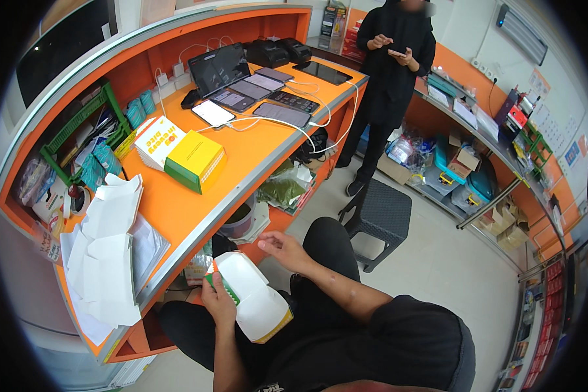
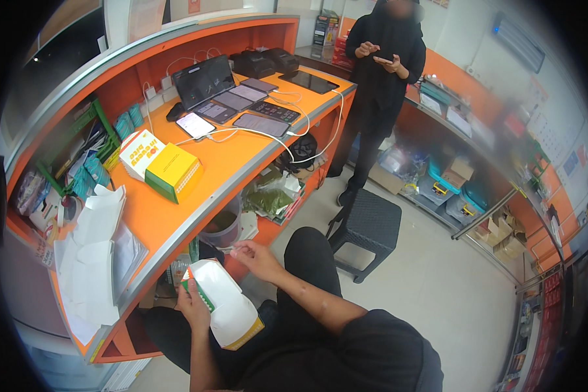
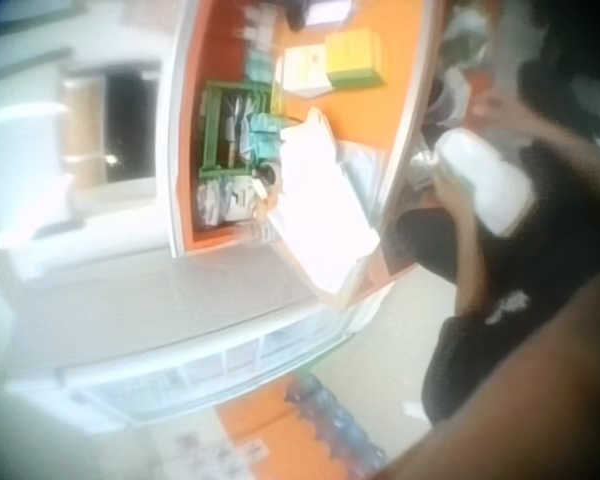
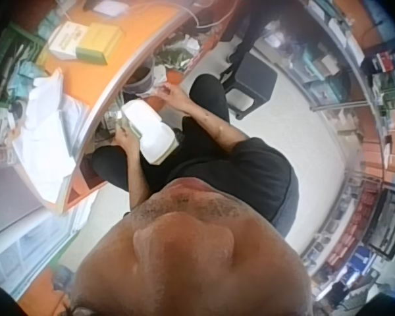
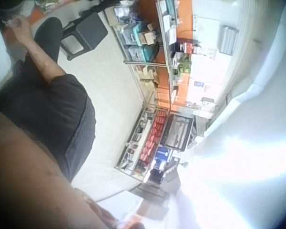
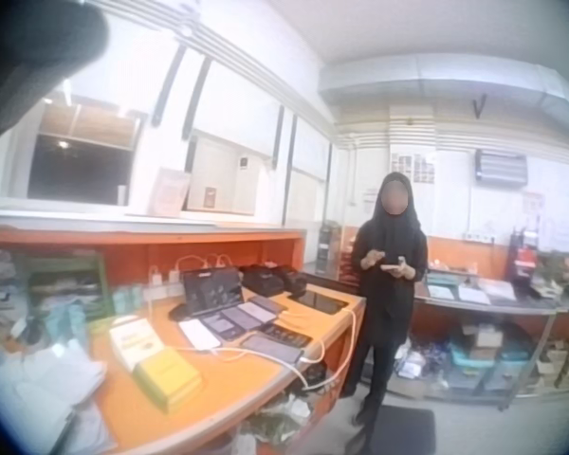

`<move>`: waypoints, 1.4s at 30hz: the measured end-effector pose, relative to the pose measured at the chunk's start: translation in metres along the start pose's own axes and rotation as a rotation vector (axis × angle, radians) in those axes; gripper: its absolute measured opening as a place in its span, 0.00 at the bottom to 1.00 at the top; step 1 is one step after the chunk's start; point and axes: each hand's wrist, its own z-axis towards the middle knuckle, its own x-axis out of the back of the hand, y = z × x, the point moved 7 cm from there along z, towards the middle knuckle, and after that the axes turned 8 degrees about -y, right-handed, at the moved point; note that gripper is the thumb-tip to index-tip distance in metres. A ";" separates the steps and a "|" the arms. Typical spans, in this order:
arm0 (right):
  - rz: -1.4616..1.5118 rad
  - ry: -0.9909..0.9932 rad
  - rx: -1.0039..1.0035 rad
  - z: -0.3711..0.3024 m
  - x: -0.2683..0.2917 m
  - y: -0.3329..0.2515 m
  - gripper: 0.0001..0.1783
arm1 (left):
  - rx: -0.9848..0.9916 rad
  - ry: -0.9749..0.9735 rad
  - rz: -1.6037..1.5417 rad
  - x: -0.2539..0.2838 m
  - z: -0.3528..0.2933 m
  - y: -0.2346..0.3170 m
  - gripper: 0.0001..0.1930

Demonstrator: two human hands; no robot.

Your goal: The person assembles small rectangular boxes from flat cardboard pieces. They fold the flaps, align the edges, and secure the boxes using adhesive tape. The person handles multiple boxes sequentially, moving between a counter and a low stool.

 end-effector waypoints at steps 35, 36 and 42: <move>-0.136 0.138 0.205 -0.036 -0.019 -0.071 0.23 | -0.152 -0.227 0.095 -0.035 0.001 0.064 0.24; -0.120 0.154 0.225 -0.039 -0.018 -0.072 0.23 | -0.134 -0.232 0.010 -0.036 0.001 0.061 0.25; -0.173 0.267 0.196 -0.042 0.003 -0.097 0.26 | -0.023 -0.397 -0.157 -0.051 -0.014 0.039 0.24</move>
